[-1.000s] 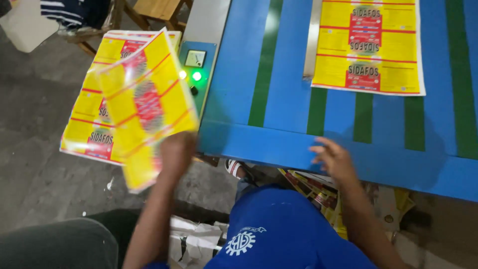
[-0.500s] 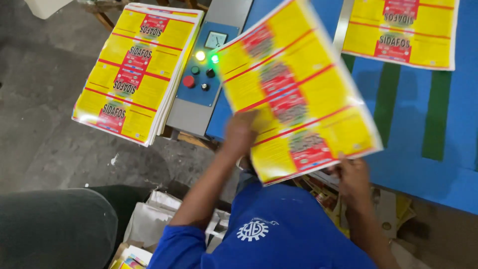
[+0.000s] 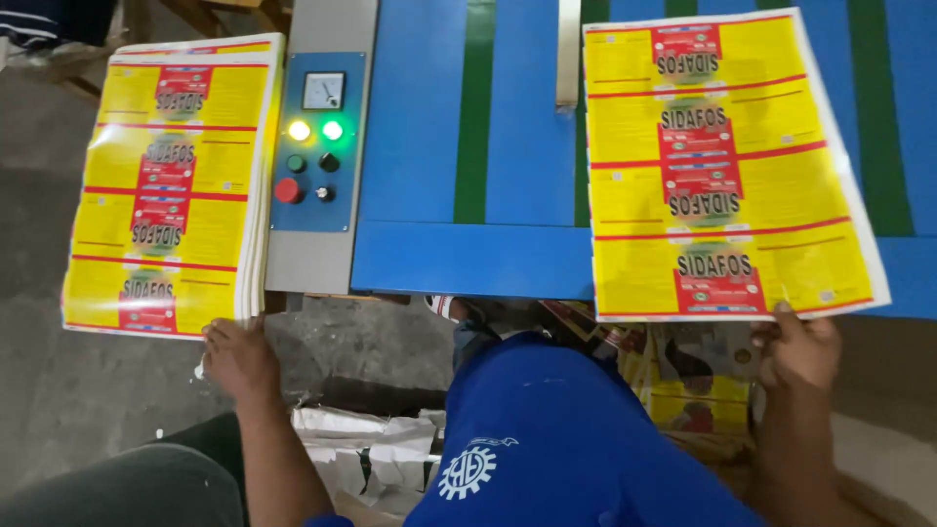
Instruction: Transferring individual printed labels from a stack onto a machine conveyor belt.
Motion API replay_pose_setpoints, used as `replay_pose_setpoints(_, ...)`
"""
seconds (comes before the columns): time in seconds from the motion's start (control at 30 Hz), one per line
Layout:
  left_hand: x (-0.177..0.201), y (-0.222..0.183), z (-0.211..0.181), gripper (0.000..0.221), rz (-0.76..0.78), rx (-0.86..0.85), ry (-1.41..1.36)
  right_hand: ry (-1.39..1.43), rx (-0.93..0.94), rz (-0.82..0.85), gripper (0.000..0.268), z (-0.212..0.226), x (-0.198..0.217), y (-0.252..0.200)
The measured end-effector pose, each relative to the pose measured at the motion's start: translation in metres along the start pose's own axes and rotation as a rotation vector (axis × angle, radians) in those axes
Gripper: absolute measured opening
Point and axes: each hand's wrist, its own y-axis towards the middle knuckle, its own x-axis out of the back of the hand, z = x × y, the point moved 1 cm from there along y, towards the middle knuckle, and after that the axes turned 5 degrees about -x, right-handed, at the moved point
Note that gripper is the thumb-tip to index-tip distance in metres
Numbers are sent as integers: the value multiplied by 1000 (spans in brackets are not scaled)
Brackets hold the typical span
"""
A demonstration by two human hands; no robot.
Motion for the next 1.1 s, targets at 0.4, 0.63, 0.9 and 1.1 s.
replay_pose_setpoints(0.4, 51, 35, 7, 25, 268, -253, 254, -83, 151, 200, 18, 32, -102, 92)
replay_pose_setpoints(0.63, 61, 49, 29, 23, 354, -179, 116, 28, 30, 270, 28, 44, -120, 128)
replay_pose_setpoints(0.9, 146, 47, -133, 6, -112, -498, -537, -193, -71, 448, 39, 20, -184, 6)
replay_pose_setpoints(1.1, 149, 18, -334, 12, -208, -819, -877, -640, -1, 916, 43, 9, -259, -95)
